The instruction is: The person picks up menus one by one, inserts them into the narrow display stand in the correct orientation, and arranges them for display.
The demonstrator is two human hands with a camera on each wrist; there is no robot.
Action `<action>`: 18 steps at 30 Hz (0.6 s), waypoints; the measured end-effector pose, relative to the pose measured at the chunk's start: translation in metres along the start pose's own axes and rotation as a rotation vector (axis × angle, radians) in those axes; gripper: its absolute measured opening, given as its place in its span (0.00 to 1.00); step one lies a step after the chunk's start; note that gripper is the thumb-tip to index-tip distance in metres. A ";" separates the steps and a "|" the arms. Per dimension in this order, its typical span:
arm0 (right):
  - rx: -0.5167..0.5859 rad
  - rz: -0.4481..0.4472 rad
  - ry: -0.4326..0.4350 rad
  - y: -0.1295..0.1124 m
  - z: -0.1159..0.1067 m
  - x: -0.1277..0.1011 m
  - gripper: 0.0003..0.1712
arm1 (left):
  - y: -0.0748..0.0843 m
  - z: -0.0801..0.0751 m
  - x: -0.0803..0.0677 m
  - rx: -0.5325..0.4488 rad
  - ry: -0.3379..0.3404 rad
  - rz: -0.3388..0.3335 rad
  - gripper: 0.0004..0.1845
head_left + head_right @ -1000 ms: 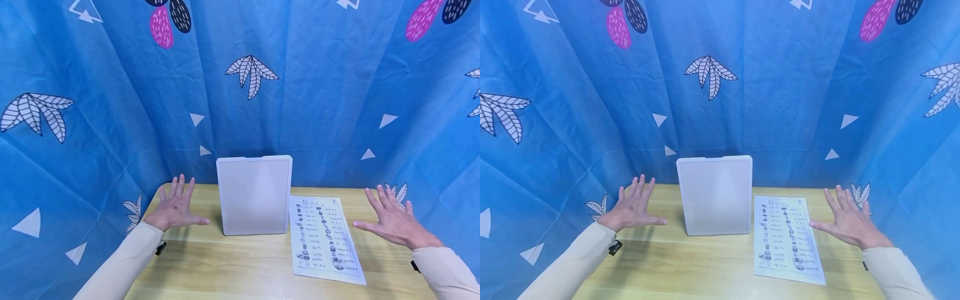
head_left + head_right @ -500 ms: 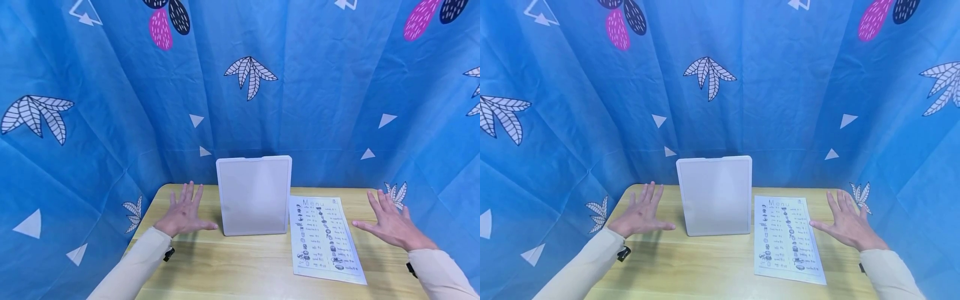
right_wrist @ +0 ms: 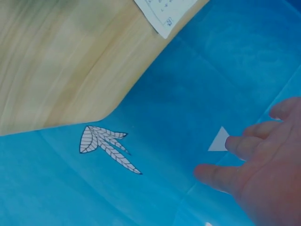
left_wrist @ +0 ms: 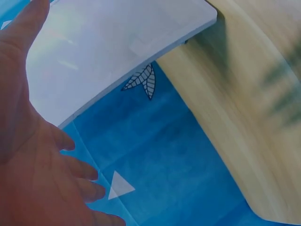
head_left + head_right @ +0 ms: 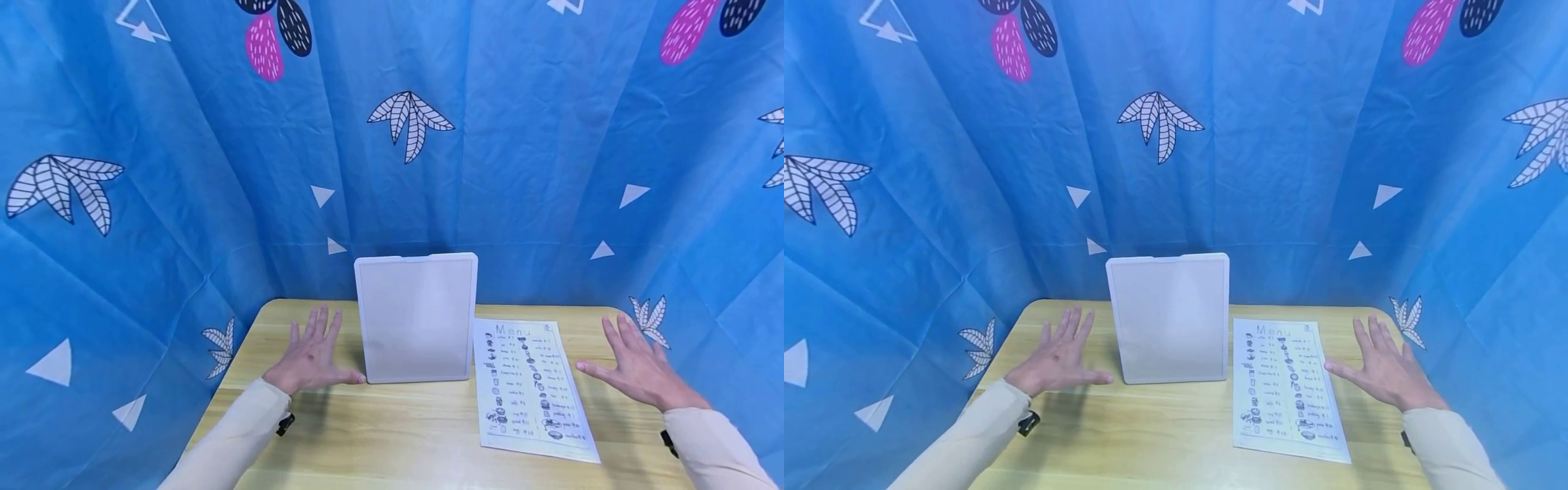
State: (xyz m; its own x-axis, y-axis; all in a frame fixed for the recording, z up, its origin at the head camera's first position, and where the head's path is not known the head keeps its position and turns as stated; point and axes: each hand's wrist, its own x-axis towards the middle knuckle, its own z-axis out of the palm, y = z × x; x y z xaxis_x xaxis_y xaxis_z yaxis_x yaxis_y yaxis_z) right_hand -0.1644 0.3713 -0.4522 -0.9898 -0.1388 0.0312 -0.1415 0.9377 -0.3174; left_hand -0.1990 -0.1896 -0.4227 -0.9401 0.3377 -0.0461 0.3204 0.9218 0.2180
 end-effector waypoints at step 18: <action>0.019 0.011 0.009 0.010 0.016 0.001 0.65 | 0.024 0.019 0.001 -0.064 -0.013 0.045 0.72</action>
State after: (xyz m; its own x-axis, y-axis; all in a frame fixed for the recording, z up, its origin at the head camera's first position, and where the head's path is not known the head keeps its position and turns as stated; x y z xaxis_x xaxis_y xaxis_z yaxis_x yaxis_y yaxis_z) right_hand -0.1662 0.3752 -0.4707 -0.9915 -0.1252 0.0361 -0.1300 0.9329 -0.3360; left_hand -0.1904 -0.1636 -0.4361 -0.9232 0.3815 -0.0470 0.3541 0.8916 0.2823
